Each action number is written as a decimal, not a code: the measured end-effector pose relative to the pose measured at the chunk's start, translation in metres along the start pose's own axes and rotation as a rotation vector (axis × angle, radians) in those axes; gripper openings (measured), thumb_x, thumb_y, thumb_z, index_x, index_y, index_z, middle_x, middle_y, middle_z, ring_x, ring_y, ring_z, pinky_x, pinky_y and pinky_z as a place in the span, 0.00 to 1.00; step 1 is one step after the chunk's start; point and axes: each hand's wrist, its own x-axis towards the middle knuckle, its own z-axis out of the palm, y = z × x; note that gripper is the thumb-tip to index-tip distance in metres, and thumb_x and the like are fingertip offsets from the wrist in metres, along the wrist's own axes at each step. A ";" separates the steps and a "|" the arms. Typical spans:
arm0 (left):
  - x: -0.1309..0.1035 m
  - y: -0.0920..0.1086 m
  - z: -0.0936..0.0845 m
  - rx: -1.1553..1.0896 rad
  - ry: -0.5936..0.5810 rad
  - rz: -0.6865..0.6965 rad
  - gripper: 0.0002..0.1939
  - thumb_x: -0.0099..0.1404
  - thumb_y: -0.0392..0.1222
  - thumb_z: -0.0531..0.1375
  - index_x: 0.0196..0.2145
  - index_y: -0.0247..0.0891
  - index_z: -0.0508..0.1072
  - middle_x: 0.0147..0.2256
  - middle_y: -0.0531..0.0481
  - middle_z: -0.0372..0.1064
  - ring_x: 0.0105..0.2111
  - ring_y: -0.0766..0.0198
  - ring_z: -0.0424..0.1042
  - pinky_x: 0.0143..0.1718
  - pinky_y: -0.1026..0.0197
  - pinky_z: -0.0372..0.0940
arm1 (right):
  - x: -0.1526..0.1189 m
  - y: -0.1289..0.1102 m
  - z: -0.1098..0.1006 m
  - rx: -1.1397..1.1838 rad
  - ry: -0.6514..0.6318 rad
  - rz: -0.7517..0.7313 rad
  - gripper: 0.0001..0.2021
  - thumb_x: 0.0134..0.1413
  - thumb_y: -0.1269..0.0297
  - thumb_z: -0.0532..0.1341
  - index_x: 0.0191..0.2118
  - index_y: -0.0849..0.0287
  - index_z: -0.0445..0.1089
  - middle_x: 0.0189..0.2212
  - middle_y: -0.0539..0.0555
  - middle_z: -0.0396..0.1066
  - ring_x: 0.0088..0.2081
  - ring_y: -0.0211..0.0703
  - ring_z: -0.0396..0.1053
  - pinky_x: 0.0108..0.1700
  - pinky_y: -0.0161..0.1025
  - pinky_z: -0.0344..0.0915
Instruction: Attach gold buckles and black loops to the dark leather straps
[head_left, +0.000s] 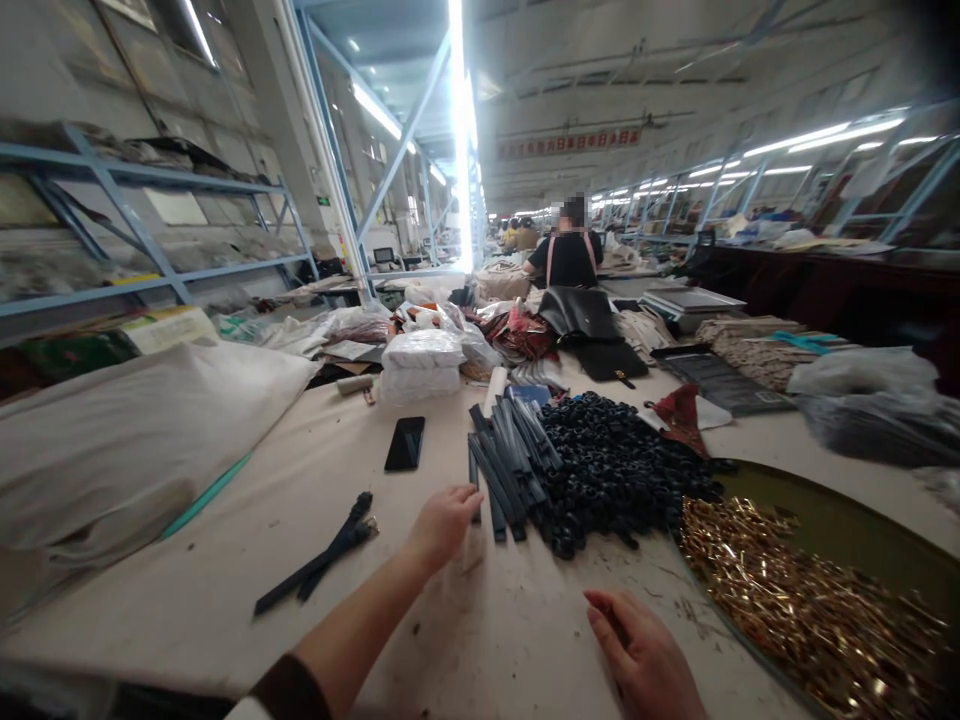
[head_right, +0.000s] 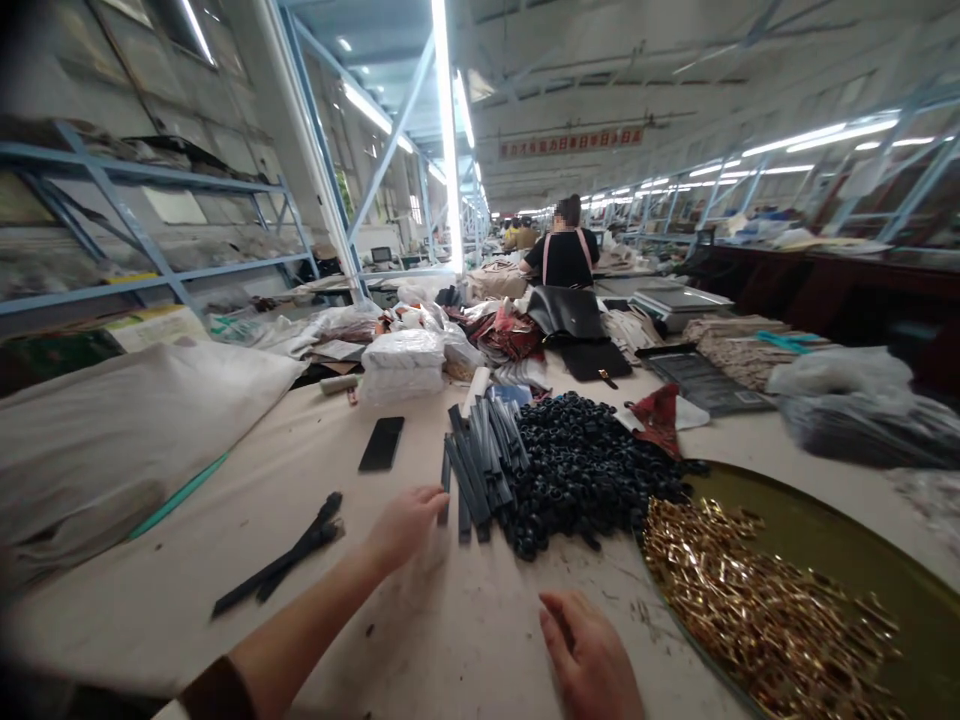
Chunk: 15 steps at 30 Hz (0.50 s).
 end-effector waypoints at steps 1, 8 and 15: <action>0.012 0.007 0.001 -0.012 -0.023 0.021 0.15 0.60 0.30 0.48 0.42 0.40 0.67 0.44 0.48 0.64 0.44 0.63 0.63 0.46 0.62 0.57 | -0.001 0.001 0.000 0.006 0.012 -0.004 0.11 0.54 0.59 0.52 0.37 0.55 0.68 0.34 0.55 0.71 0.37 0.47 0.68 0.40 0.43 0.65; -0.022 0.040 0.016 -0.032 -0.125 0.063 0.13 0.56 0.25 0.48 0.33 0.35 0.67 0.36 0.45 0.64 0.38 0.60 0.64 0.39 0.61 0.60 | 0.011 0.024 -0.008 -0.046 0.295 -0.001 0.10 0.56 0.65 0.48 0.41 0.59 0.63 0.38 0.58 0.67 0.41 0.46 0.65 0.43 0.43 0.64; -0.061 0.063 0.009 -0.297 -0.259 0.235 0.11 0.58 0.31 0.50 0.36 0.41 0.69 0.42 0.48 0.63 0.43 0.60 0.62 0.45 0.59 0.57 | 0.062 0.046 -0.031 -0.247 0.236 0.020 0.09 0.51 0.67 0.52 0.38 0.61 0.65 0.36 0.58 0.63 0.39 0.48 0.63 0.43 0.46 0.60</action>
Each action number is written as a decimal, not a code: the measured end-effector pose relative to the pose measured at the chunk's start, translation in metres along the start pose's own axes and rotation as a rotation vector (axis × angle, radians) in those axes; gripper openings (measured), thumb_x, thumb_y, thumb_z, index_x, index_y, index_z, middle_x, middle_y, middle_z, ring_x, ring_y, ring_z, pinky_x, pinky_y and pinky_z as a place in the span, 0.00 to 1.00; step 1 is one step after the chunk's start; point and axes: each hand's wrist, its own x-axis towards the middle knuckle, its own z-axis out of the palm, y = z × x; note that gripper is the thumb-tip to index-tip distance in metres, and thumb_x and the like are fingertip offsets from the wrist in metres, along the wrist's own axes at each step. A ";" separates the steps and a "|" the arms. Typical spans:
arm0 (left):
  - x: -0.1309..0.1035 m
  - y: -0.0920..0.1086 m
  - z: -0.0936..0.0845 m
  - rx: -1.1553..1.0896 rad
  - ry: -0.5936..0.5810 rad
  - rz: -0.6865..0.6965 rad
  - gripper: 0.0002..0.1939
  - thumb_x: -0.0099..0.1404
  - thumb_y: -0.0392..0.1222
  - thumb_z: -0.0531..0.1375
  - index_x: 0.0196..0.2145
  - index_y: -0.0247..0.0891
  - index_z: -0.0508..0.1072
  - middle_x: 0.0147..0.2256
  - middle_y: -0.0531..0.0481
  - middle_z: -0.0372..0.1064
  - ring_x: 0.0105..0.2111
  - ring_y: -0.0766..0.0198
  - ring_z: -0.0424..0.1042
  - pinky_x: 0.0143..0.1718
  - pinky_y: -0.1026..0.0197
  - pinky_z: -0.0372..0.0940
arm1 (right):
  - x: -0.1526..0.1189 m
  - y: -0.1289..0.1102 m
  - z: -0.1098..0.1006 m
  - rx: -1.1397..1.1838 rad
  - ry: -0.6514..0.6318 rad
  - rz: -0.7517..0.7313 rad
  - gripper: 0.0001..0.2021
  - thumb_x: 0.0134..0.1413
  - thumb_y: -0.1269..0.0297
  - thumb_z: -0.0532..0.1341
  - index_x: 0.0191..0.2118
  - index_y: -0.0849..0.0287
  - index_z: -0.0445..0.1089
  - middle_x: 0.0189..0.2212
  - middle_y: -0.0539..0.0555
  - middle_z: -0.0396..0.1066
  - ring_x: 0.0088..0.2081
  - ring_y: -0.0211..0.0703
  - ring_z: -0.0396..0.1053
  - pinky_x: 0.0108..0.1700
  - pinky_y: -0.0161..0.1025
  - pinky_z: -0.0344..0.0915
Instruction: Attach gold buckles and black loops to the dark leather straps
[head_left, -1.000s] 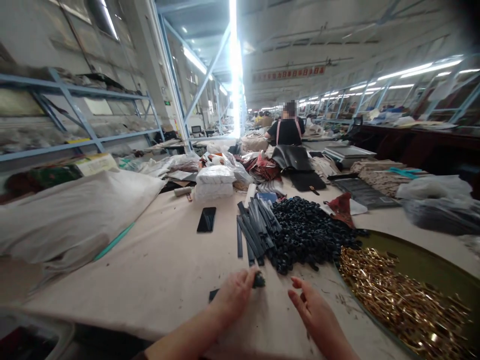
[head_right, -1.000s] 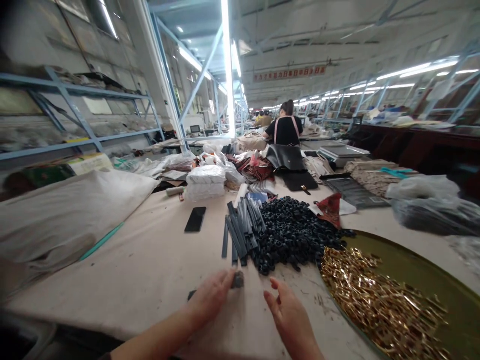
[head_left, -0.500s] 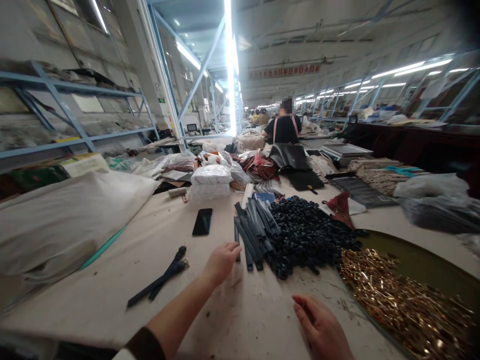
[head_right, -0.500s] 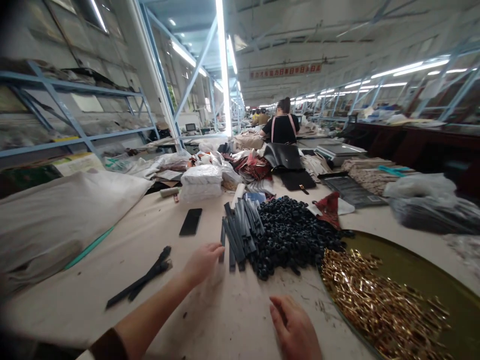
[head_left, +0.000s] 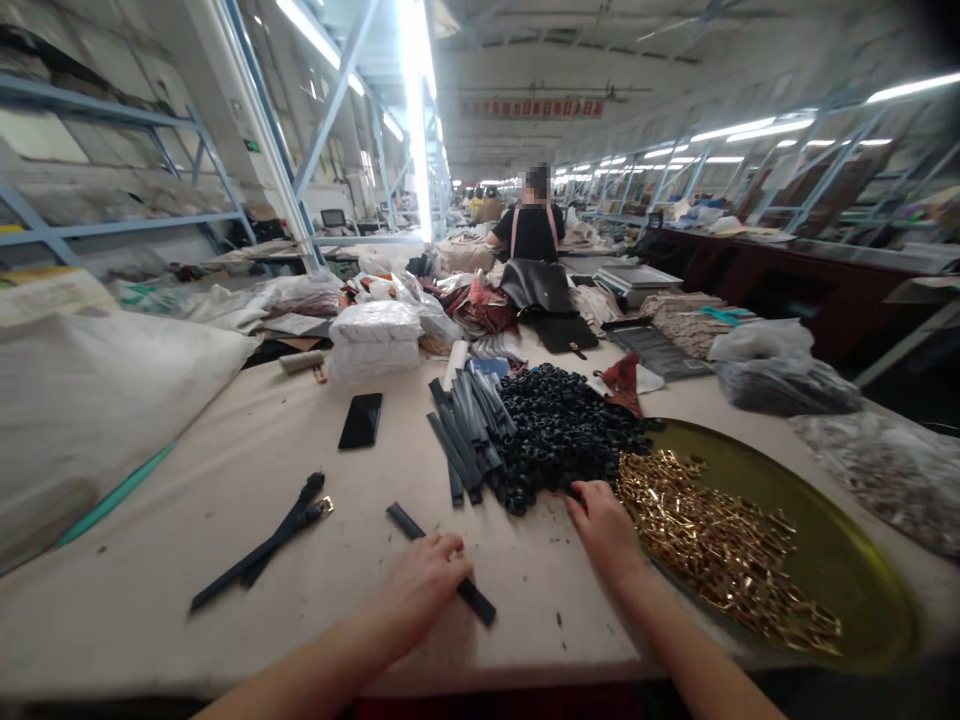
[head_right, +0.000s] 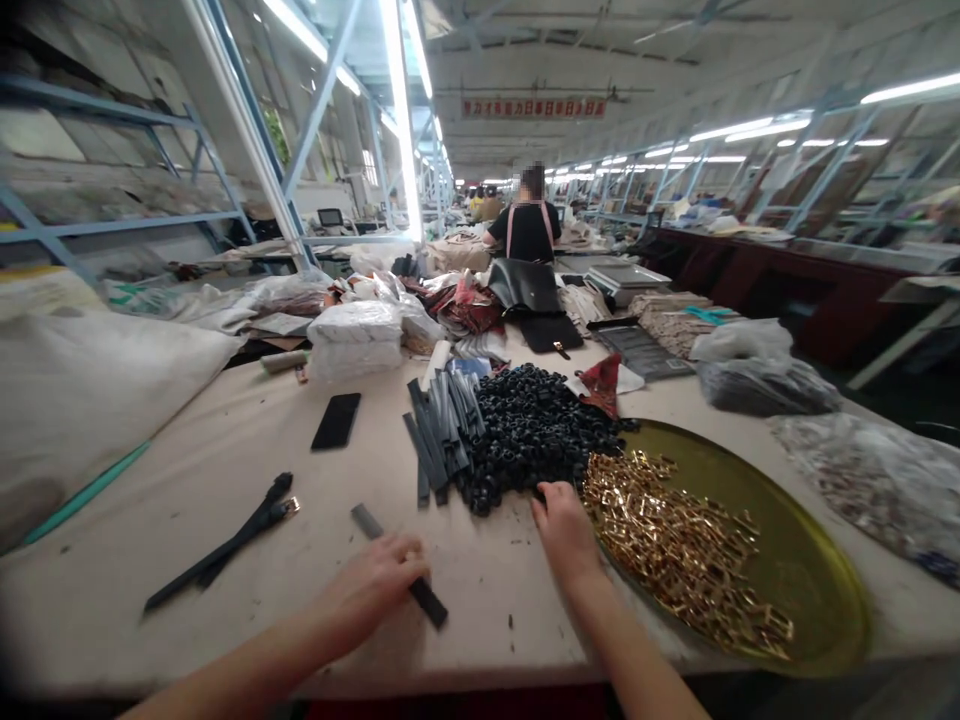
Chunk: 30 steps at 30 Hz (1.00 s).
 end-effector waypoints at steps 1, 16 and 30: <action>0.003 -0.001 -0.005 -0.031 -0.022 -0.023 0.07 0.56 0.33 0.53 0.32 0.39 0.69 0.40 0.47 0.64 0.43 0.57 0.61 0.45 0.57 0.57 | 0.004 0.000 0.000 -0.006 -0.029 0.000 0.07 0.50 0.67 0.53 0.35 0.61 0.66 0.33 0.58 0.64 0.37 0.48 0.63 0.42 0.46 0.59; -0.005 0.071 -0.004 -1.769 -0.291 -0.567 0.17 0.50 0.35 0.58 0.39 0.32 0.63 0.30 0.47 0.68 0.23 0.72 0.67 0.24 0.70 0.61 | -0.078 -0.076 -0.030 1.159 -0.308 0.646 0.15 0.45 0.53 0.60 0.36 0.57 0.69 0.22 0.47 0.64 0.22 0.32 0.58 0.25 0.31 0.57; -0.011 0.070 0.008 -1.724 -0.275 -0.503 0.14 0.52 0.38 0.55 0.38 0.33 0.66 0.26 0.51 0.68 0.19 0.73 0.65 0.19 0.71 0.59 | -0.099 -0.090 -0.012 1.272 -0.327 0.791 0.13 0.38 0.57 0.66 0.25 0.59 0.65 0.17 0.45 0.62 0.20 0.32 0.57 0.24 0.30 0.54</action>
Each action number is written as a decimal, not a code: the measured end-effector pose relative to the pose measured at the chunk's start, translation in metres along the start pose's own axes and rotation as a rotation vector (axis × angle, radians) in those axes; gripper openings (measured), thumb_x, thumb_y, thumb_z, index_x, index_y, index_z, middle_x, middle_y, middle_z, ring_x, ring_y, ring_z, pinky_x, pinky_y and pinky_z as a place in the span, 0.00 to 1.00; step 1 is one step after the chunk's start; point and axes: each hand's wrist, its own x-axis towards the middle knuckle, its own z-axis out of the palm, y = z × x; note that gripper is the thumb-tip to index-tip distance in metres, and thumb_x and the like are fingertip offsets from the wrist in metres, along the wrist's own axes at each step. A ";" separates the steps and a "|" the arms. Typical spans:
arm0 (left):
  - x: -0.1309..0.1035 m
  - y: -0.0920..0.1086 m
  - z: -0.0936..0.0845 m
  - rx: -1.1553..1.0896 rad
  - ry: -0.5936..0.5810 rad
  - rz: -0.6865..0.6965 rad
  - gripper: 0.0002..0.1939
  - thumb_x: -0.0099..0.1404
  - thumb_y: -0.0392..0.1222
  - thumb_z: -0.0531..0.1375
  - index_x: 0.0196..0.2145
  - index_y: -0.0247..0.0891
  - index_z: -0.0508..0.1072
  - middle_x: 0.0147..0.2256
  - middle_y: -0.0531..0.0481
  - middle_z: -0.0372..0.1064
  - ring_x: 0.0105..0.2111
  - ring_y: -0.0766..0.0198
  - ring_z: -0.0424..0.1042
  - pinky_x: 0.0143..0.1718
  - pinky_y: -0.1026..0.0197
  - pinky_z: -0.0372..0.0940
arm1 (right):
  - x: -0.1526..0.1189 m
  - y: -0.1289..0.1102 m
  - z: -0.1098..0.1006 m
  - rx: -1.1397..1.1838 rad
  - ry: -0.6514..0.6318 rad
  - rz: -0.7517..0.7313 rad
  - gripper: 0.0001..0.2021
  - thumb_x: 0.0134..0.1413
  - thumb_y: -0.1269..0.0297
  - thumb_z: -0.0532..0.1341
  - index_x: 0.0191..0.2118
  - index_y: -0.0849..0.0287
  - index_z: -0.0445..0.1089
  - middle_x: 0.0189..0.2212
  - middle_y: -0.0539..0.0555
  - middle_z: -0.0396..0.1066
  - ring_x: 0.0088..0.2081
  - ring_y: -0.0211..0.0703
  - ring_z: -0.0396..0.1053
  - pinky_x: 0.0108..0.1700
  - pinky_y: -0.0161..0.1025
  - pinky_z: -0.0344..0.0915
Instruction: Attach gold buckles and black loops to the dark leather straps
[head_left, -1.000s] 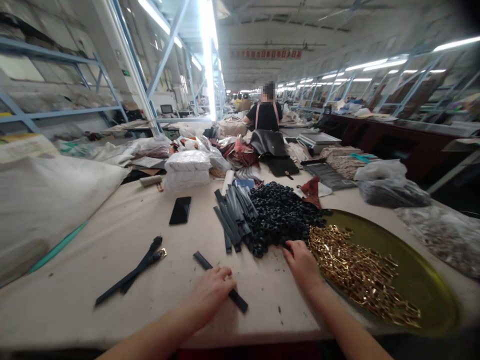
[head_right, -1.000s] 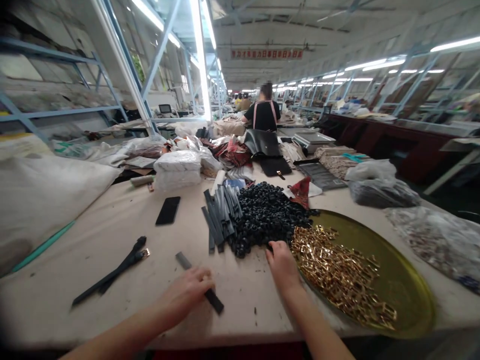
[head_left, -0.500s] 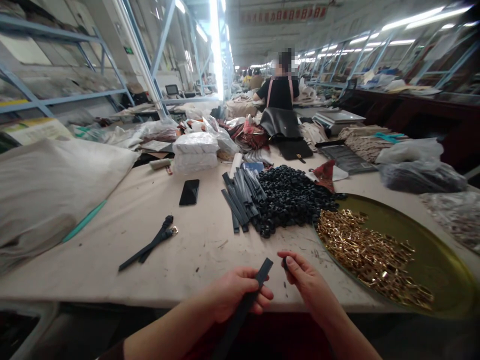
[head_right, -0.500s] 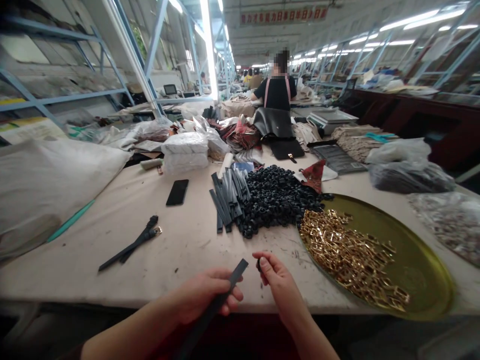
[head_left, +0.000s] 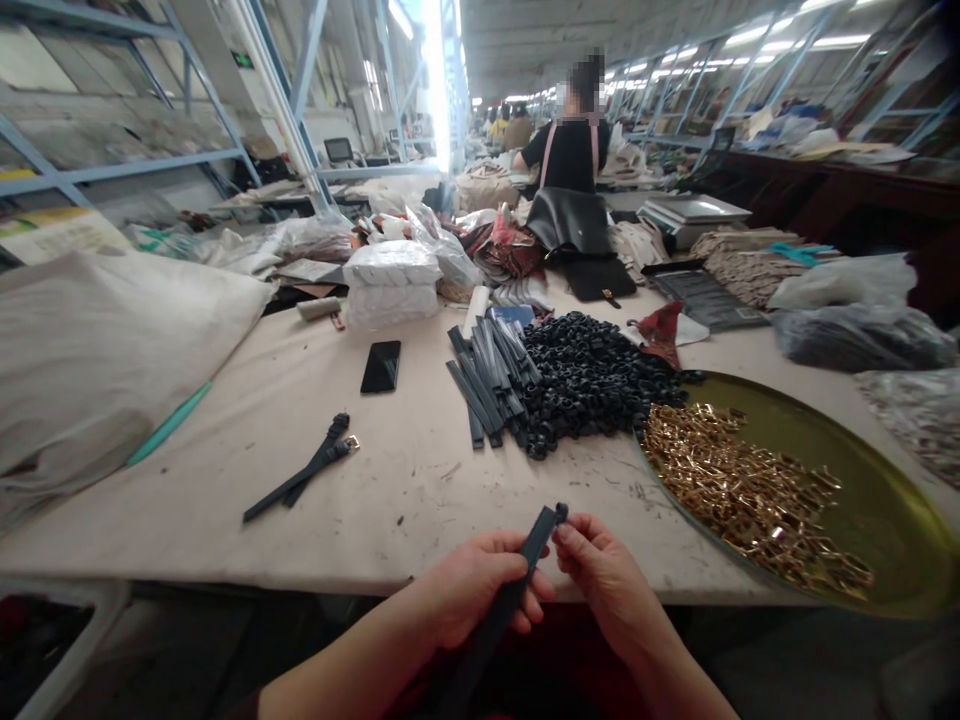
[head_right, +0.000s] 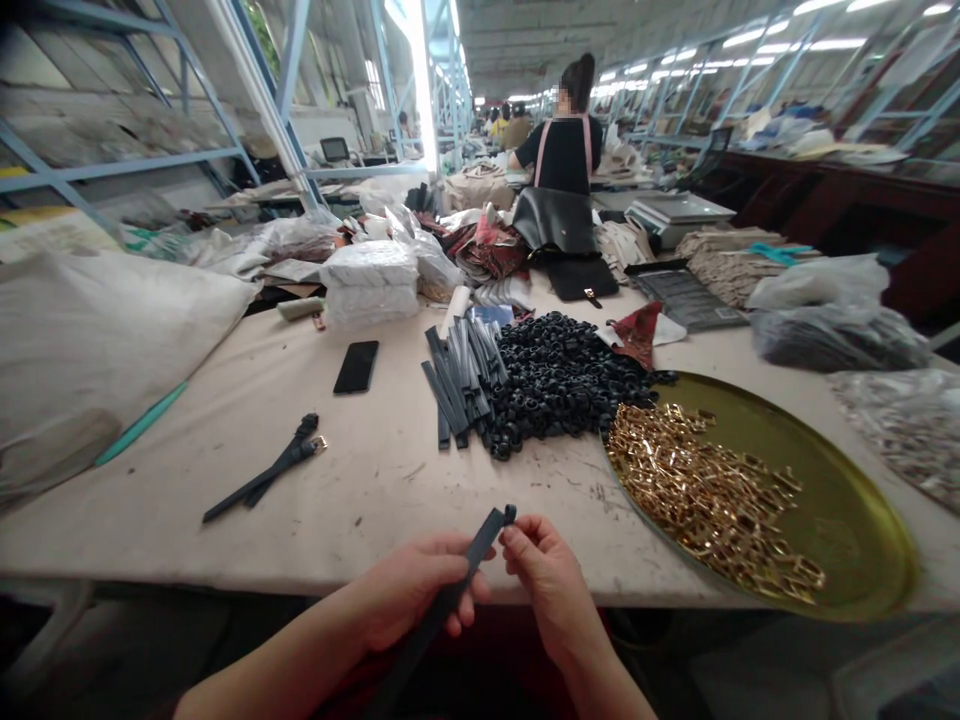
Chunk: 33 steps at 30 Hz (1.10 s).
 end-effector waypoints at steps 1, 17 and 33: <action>0.003 -0.001 -0.002 0.061 0.012 0.018 0.13 0.53 0.39 0.54 0.37 0.34 0.65 0.24 0.52 0.67 0.17 0.74 0.63 0.18 0.71 0.58 | 0.001 -0.001 0.000 -0.004 0.005 -0.004 0.13 0.37 0.57 0.66 0.27 0.59 0.65 0.18 0.45 0.63 0.21 0.33 0.58 0.24 0.31 0.55; 0.007 0.000 -0.026 0.310 0.279 0.070 0.10 0.52 0.34 0.49 0.34 0.35 0.64 0.25 0.55 0.65 0.17 0.74 0.58 0.17 0.70 0.53 | 0.035 -0.013 -0.030 -1.109 0.080 -0.532 0.13 0.47 0.64 0.54 0.40 0.59 0.66 0.35 0.56 0.66 0.30 0.42 0.65 0.37 0.42 0.62; 0.014 -0.010 -0.001 0.818 0.341 0.420 0.15 0.61 0.46 0.45 0.26 0.36 0.65 0.18 0.56 0.61 0.17 0.70 0.60 0.20 0.68 0.51 | 0.001 -0.023 -0.009 0.041 -0.073 0.099 0.12 0.37 0.60 0.67 0.26 0.59 0.65 0.20 0.45 0.65 0.24 0.32 0.64 0.34 0.33 0.64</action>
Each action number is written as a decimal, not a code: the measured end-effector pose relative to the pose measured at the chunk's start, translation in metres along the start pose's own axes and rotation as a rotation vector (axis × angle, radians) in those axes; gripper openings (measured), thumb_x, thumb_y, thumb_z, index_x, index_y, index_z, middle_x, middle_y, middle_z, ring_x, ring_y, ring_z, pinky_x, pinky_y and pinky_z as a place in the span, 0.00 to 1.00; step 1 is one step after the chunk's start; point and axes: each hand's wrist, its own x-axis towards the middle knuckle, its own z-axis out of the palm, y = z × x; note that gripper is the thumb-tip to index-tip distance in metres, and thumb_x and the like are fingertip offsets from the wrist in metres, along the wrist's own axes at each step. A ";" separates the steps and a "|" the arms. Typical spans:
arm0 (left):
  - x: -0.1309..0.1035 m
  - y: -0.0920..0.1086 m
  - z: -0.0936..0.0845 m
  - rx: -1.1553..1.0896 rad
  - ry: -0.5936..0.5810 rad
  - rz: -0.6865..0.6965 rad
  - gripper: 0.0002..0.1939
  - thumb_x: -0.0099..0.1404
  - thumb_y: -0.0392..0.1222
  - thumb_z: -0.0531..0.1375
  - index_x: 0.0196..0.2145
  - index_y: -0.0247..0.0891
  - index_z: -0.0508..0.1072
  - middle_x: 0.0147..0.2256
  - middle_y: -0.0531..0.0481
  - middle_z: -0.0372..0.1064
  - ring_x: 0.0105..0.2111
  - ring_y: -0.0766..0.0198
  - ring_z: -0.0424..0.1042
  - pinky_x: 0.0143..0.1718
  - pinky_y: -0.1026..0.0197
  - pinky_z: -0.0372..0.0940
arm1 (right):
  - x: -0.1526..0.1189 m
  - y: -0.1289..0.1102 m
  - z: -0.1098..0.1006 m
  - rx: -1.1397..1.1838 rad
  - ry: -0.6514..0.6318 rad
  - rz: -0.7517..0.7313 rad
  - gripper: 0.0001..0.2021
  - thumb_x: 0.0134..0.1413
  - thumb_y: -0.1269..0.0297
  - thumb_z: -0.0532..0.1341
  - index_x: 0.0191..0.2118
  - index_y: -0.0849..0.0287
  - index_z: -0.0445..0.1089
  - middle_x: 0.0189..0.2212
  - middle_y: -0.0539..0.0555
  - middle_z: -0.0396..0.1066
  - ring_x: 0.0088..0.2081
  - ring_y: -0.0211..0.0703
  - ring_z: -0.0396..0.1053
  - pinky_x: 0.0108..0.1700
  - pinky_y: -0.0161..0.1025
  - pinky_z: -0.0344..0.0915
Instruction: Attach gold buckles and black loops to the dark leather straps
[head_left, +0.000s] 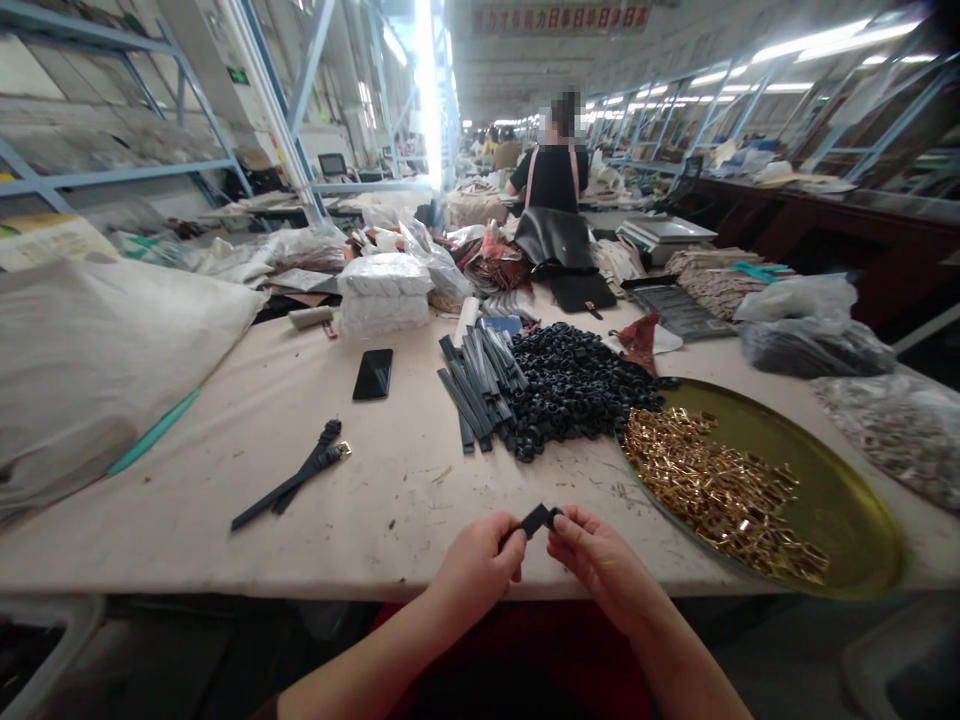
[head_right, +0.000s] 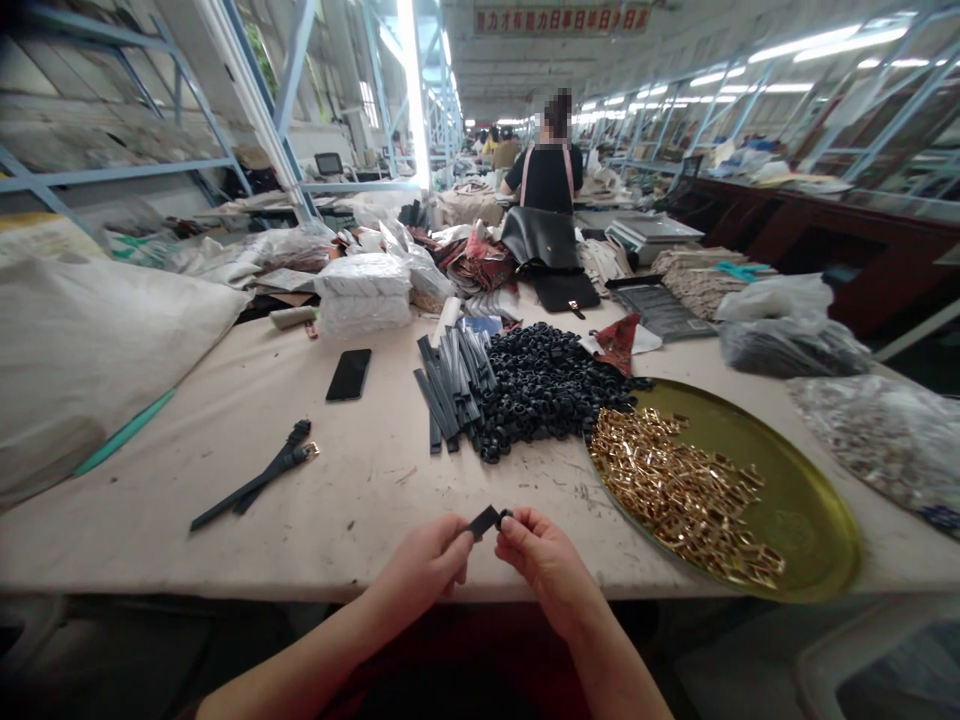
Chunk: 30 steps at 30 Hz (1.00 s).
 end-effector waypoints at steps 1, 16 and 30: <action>-0.001 0.001 0.000 0.034 0.011 0.017 0.15 0.62 0.46 0.45 0.26 0.36 0.65 0.18 0.55 0.61 0.18 0.69 0.60 0.21 0.68 0.51 | -0.001 0.001 0.001 0.027 -0.005 0.013 0.12 0.37 0.59 0.67 0.26 0.59 0.65 0.20 0.45 0.65 0.24 0.32 0.63 0.34 0.33 0.63; -0.010 0.013 -0.008 0.189 -0.192 0.043 0.15 0.61 0.42 0.45 0.30 0.37 0.70 0.23 0.53 0.65 0.22 0.67 0.62 0.24 0.67 0.53 | -0.010 0.008 0.002 -0.386 -0.079 -0.229 0.12 0.41 0.57 0.64 0.30 0.60 0.68 0.15 0.45 0.64 0.21 0.35 0.61 0.28 0.34 0.57; 0.012 -0.006 0.008 0.016 -0.125 0.011 0.25 0.61 0.52 0.47 0.53 0.37 0.60 0.51 0.44 0.62 0.50 0.57 0.60 0.51 0.59 0.51 | -0.009 0.016 0.010 -0.184 -0.129 -0.204 0.12 0.42 0.57 0.64 0.26 0.61 0.65 0.19 0.45 0.63 0.22 0.32 0.61 0.27 0.32 0.58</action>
